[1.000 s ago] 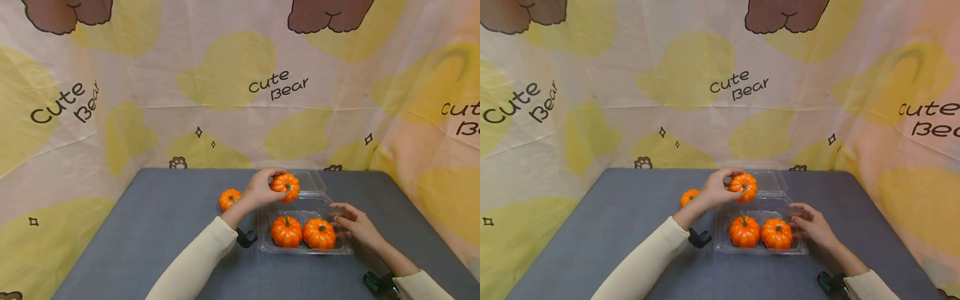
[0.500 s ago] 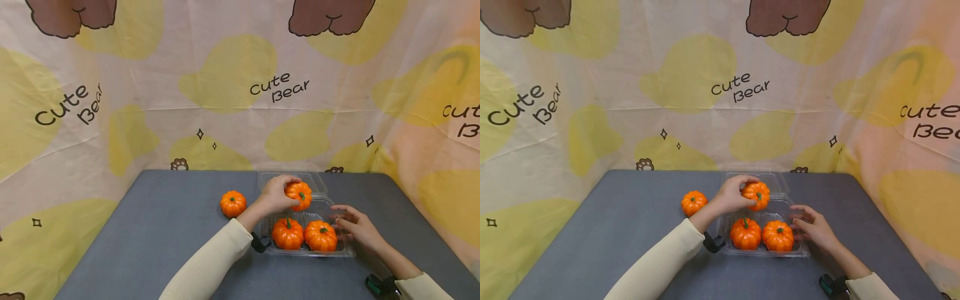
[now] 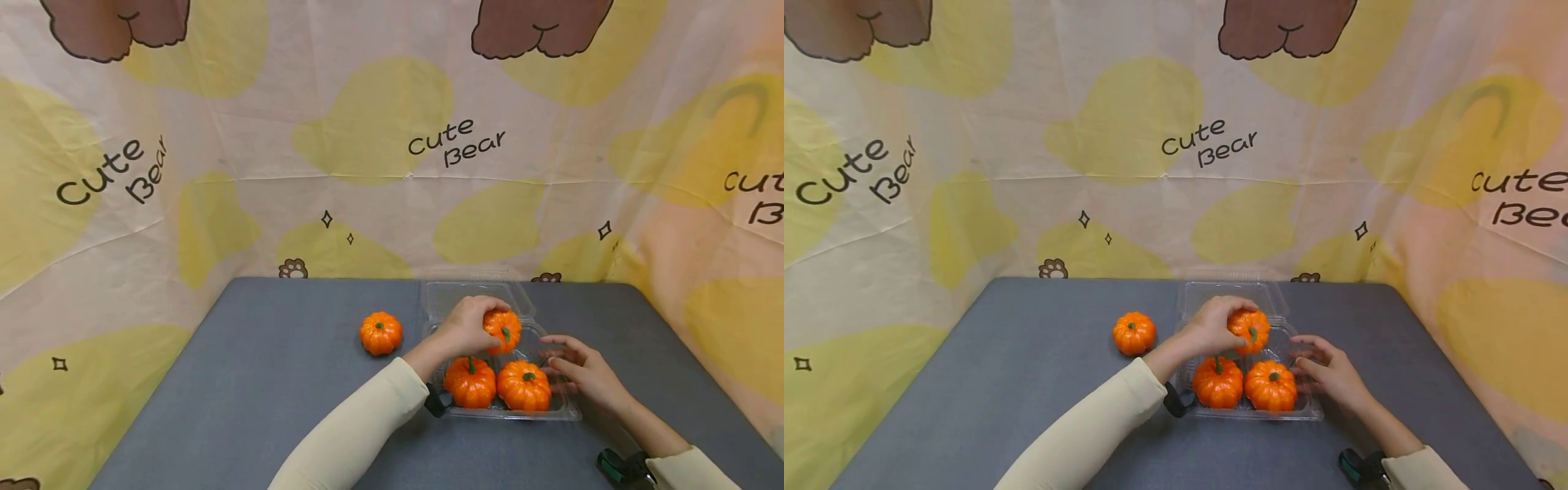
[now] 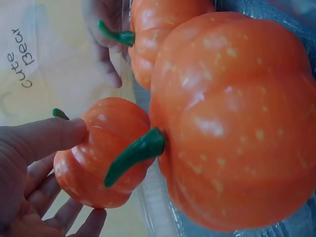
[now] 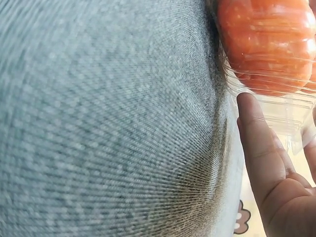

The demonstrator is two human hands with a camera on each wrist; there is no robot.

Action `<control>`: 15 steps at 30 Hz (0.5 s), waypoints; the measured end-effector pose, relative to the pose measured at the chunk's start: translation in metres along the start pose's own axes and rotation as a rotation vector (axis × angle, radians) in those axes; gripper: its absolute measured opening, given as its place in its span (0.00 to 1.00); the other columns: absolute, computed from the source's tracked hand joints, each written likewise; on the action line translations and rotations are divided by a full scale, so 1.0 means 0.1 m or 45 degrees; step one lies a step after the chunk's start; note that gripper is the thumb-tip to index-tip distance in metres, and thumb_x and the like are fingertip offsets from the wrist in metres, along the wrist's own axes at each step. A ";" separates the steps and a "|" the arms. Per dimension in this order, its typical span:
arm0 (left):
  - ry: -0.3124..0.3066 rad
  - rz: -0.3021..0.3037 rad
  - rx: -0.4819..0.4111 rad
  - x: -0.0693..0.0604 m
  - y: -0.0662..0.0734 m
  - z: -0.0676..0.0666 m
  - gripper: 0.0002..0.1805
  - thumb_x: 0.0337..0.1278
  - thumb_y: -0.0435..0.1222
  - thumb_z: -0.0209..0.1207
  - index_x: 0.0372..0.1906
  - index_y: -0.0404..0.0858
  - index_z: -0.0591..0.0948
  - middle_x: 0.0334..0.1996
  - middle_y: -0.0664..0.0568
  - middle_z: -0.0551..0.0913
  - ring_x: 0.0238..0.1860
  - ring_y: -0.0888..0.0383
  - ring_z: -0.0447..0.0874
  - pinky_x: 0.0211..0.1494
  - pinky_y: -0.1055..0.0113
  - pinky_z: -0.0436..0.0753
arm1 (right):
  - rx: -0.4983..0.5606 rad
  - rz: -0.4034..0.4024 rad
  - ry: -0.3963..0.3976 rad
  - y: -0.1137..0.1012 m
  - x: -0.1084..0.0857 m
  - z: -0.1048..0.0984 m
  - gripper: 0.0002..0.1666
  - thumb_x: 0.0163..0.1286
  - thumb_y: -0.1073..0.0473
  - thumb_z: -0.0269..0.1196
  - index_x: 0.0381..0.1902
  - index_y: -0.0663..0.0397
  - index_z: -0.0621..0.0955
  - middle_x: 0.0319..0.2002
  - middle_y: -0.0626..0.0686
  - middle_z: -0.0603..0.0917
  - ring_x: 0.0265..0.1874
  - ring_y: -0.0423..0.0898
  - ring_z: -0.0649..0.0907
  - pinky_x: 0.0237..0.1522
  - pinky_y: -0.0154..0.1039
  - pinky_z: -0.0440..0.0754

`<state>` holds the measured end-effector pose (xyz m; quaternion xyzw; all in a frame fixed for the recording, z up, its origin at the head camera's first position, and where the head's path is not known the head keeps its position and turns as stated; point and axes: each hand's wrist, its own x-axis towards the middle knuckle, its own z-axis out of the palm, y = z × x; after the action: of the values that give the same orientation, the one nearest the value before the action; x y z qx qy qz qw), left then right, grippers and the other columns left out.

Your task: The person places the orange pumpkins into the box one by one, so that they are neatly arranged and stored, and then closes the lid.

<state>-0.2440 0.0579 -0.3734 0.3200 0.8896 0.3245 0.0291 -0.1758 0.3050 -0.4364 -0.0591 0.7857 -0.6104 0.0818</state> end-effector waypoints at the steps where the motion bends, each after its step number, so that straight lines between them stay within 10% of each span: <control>1: -0.008 0.001 0.003 0.00 0.01 0.01 0.30 0.45 0.34 0.71 0.58 0.48 0.79 0.56 0.58 0.80 0.56 0.59 0.76 0.53 0.74 0.77 | 0.002 0.000 -0.002 0.00 0.00 0.00 0.22 0.73 0.60 0.55 0.63 0.55 0.69 0.47 0.48 0.83 0.38 0.41 0.86 0.35 0.45 0.87; 15: -0.084 -0.038 0.110 0.04 0.09 0.10 0.31 0.44 0.34 0.72 0.58 0.50 0.79 0.56 0.61 0.80 0.56 0.60 0.74 0.53 0.74 0.76 | -0.016 0.011 -0.016 -0.02 0.00 -0.01 0.23 0.74 0.60 0.54 0.64 0.57 0.68 0.50 0.54 0.83 0.39 0.40 0.87 0.36 0.45 0.87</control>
<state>-0.2394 0.0713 -0.3756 0.3183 0.9061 0.2744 0.0493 -0.1755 0.3052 -0.4347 -0.0603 0.7893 -0.6046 0.0890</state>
